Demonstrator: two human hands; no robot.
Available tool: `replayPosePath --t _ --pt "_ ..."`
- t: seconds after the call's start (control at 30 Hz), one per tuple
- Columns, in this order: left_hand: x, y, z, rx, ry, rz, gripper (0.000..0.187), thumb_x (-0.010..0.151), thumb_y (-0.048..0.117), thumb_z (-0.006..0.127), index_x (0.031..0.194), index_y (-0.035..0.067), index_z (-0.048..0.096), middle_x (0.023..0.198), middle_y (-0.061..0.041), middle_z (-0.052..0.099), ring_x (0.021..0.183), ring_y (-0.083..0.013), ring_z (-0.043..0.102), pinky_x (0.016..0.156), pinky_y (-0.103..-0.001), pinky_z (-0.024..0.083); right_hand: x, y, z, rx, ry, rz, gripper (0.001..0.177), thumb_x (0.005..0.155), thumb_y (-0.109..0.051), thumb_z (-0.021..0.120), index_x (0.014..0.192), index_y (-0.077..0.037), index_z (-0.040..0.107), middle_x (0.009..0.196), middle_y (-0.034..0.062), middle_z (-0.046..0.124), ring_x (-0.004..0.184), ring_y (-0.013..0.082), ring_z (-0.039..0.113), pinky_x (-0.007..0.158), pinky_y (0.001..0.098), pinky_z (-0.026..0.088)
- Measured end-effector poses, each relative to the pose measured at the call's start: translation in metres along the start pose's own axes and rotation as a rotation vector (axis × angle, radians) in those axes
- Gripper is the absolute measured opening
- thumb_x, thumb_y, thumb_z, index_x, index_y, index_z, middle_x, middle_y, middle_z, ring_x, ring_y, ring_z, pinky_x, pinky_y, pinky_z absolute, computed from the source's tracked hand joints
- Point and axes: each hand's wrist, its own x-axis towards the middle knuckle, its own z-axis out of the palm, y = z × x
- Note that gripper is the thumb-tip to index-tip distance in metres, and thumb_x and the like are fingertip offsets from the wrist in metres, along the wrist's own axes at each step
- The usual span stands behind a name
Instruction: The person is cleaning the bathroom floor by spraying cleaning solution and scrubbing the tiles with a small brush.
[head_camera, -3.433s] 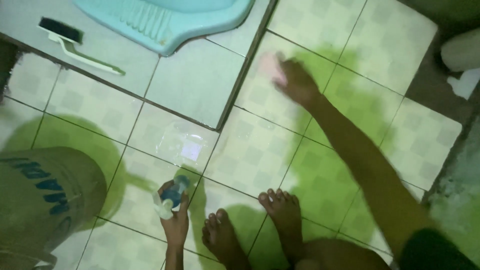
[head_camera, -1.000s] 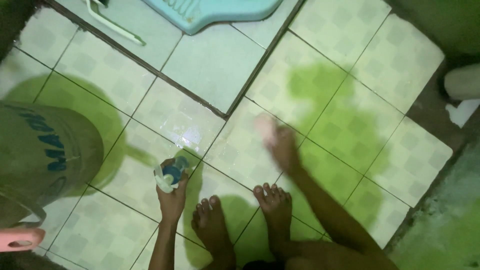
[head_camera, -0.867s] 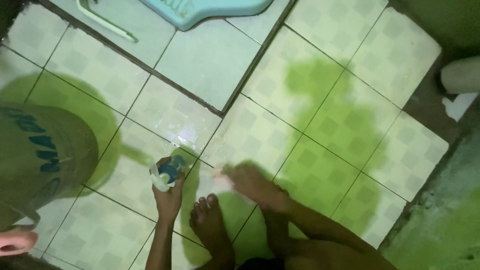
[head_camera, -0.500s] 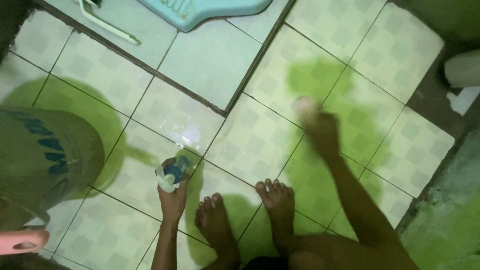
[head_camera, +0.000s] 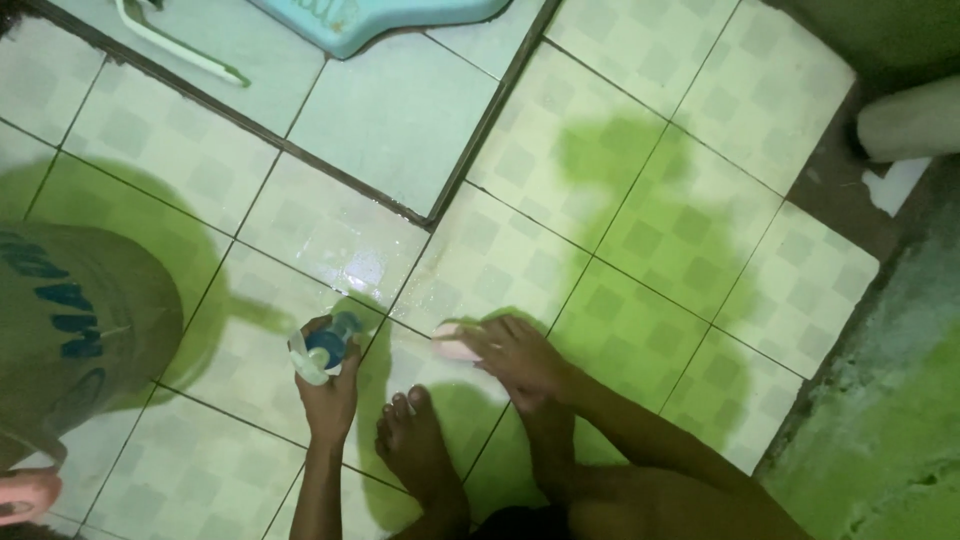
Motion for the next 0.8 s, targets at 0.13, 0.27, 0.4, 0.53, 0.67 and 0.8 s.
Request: replayPosePath --t 0.13,0.27,0.4,0.53,0.67,0.8 --pt "-0.002 0.007 -0.001 0.001 -0.015 -0.01 0.042 0.097 0.005 0.07 0.135 -0.002 0.053 0.121 -0.023 0.058 0.119 -0.0374 0.06 0.104 -0.059 0.045 -0.031 0.062 0.009 0.11 0.126 0.055 0.026 0.085 -0.022 0.058 0.106 -0.013 0.071 0.125 0.0146 0.062 0.114 0.0383 0.059 0.1 0.0565 0.041" --pt "-0.003 0.008 -0.003 0.001 -0.012 -0.045 0.043 0.095 0.005 0.071 0.133 -0.004 0.053 0.122 -0.025 0.059 0.118 -0.0377 0.061 0.102 -0.06 0.046 -0.126 0.212 -0.007 -0.765 -0.195 0.569 0.027 0.1 -0.031 0.062 0.114 -0.007 0.061 0.111 0.015 0.057 0.109 0.0311 0.053 0.1 0.0492 0.034" --pt "-0.001 0.003 -0.006 -0.014 -0.018 -0.029 0.044 0.093 0.002 0.07 0.134 -0.003 0.053 0.119 -0.02 0.059 0.114 -0.0335 0.061 0.101 -0.06 0.046 -0.232 0.321 -0.084 -1.674 -0.16 0.537 0.073 0.087 -0.007 0.062 0.157 -0.019 0.049 0.155 0.0218 0.047 0.134 0.0478 0.045 0.052 0.0384 0.049" --pt "-0.001 0.003 -0.007 -0.068 -0.051 -0.084 0.042 0.093 0.011 0.068 0.132 0.007 0.053 0.119 -0.012 0.065 0.106 -0.0241 0.064 0.09 -0.033 0.052 -0.216 0.334 -0.122 -1.303 0.3 1.133 0.067 0.101 -0.045 0.036 0.158 -0.009 0.036 0.153 0.0246 0.039 0.09 0.0228 0.054 0.049 0.0261 0.038" --pt "0.001 0.007 -0.005 -0.03 -0.032 -0.064 0.042 0.093 0.008 0.066 0.132 0.005 0.052 0.119 -0.013 0.065 0.106 -0.0265 0.064 0.094 -0.035 0.051 -0.028 0.236 -0.13 -0.342 0.654 1.279 0.087 0.105 -0.07 0.04 0.156 -0.001 0.025 0.086 0.0017 0.054 0.076 0.0138 0.055 0.061 0.0298 0.051" --pt "0.001 0.001 -0.005 -0.079 -0.048 -0.104 0.041 0.093 0.011 0.067 0.131 0.007 0.053 0.121 -0.011 0.062 0.11 -0.0233 0.06 0.084 -0.033 0.053 0.019 0.213 -0.085 0.005 0.273 1.039 0.078 0.096 -0.028 0.06 0.161 -0.008 0.022 0.127 0.0272 0.048 0.111 0.0401 0.053 0.091 0.0523 0.045"
